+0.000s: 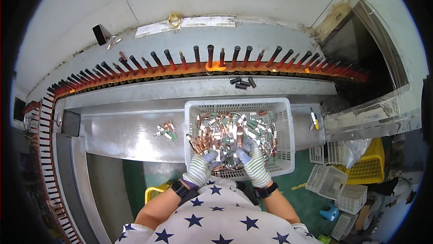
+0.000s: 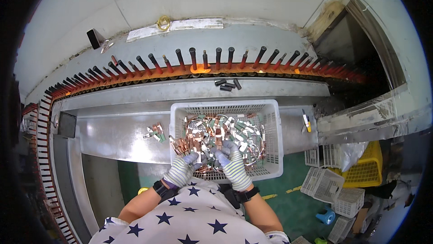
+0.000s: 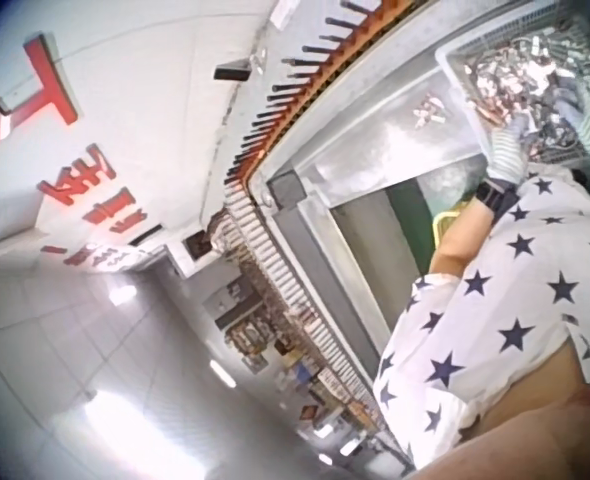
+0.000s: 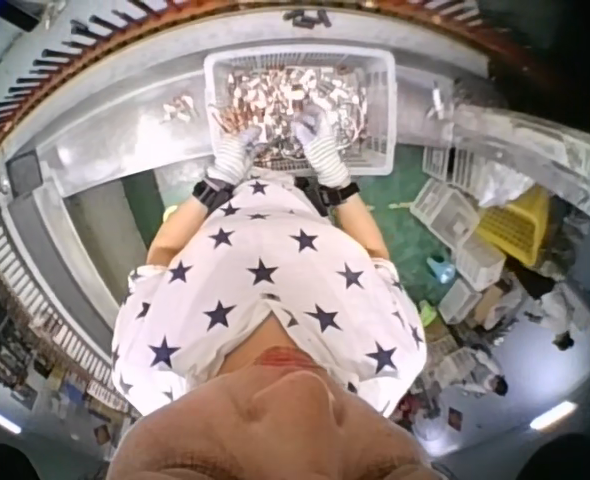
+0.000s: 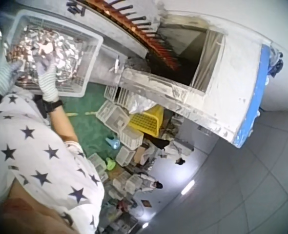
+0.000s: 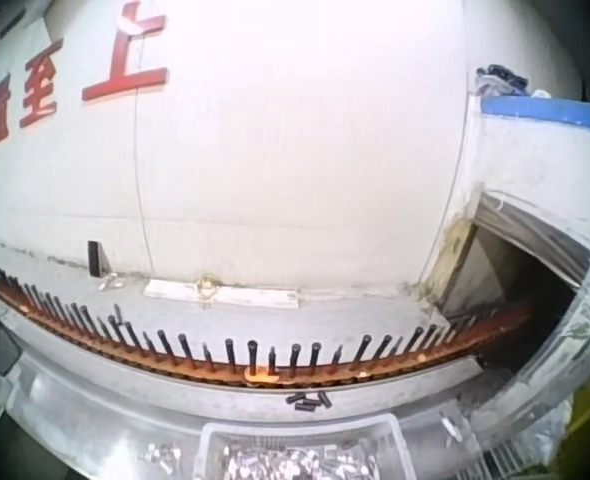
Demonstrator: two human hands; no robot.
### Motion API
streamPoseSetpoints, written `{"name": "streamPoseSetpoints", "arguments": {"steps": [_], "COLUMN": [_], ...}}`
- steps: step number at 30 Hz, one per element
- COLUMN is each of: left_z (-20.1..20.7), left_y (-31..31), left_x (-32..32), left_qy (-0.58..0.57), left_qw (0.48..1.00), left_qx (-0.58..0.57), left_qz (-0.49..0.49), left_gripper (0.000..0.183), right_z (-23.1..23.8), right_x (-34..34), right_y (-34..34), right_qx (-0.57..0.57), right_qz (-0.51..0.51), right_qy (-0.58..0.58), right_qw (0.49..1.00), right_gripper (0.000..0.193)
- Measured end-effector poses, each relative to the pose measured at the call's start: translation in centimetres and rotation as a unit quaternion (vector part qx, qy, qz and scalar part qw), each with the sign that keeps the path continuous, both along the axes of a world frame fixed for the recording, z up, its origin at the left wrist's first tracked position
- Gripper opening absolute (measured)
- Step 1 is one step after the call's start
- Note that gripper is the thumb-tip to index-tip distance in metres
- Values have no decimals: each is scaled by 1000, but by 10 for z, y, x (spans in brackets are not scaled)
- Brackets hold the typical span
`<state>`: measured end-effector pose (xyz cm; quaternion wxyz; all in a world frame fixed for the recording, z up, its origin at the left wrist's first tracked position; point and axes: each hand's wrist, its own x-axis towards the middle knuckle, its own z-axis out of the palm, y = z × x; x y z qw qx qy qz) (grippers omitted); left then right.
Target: Sorting and inspecting small metallic components at a workbench.
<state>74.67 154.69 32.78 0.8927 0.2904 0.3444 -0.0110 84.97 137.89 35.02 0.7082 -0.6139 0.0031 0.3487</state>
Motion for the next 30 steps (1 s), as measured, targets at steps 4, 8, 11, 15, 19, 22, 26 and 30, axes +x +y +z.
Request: {"name": "streamPoseSetpoints", "arguments": {"steps": [4,8,11,15,19,22,26,30], "left_z": [3,-1,1,7,-1,-6,-9,-13], "left_y": [-2,4,5,4,3,2,-3,-1], "left_x": [-4,-10,-18,-18,-12,-6,1,4], "left_qy": [-5,-17,-30,-39,-38,-25,-43,-19], "left_qw": [1000,1000,999,999,999,1000,999,999], "left_qx": [1,-20,-16,-19,-23,1,1,19], "left_qz": [-6,-2,-10,-2,-6,-16,-1,-26], "left_gripper": [37,37,35,31,29,31,28,30], "right_z": [1,9,11,9,7,5,-2,-18], "right_x": [-11,-17,-31,-32,-23,-18,-15,-3], "right_y": [-2,4,6,7,8,10,20,29], "right_qx": [4,1,-10,-28,-33,-26,-54,-126], "right_qz": [20,30,14,39,53,49,75,156], "right_qy": [-23,-18,-4,-5,-13,-7,-35,-95], "right_qw": [1000,999,1000,999,998,998,995,975], "right_gripper": [46,45,35,42,42,42,38,21]}}
